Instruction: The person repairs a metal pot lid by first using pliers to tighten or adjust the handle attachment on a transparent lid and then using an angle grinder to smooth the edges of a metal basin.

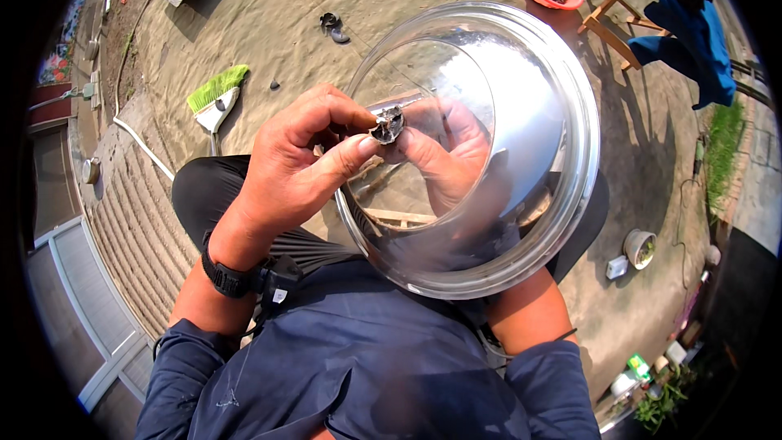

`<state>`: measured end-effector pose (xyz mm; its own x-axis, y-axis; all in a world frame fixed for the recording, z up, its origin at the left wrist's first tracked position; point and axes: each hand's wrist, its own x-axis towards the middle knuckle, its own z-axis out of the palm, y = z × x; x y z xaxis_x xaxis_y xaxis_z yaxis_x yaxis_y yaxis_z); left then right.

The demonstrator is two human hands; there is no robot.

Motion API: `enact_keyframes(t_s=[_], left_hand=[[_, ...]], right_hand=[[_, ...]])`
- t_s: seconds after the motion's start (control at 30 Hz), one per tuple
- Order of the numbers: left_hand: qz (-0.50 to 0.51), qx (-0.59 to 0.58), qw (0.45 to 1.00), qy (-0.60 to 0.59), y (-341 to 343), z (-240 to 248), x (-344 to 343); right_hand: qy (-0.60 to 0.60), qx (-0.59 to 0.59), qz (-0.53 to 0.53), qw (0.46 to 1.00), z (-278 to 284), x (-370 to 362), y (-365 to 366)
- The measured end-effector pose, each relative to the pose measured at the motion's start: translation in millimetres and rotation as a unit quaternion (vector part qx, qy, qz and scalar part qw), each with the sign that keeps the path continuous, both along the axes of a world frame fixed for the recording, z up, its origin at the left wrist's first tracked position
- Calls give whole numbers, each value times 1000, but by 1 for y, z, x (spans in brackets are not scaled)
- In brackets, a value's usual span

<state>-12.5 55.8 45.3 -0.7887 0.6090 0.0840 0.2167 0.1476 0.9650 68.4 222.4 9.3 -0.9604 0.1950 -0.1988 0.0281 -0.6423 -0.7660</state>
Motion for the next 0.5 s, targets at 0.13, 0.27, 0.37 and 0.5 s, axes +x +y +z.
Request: enact_keyframes(t_s=[0.13,0.27,0.37,0.5], left_hand=[[3,-3,1000,-2,1,-1,0],[-14,-17,999,29,1,0,-2],[-14,-16,999,42,0,-1,-2],[-15,-18,999,45,1,-1,-2]], right_hand=[[-3,9,31,999,-1,1,4],[-1,36,39,999,-2,2,4],[1,47,39,998,-2,2,3],[-10,70,21,997,-1,3,2]])
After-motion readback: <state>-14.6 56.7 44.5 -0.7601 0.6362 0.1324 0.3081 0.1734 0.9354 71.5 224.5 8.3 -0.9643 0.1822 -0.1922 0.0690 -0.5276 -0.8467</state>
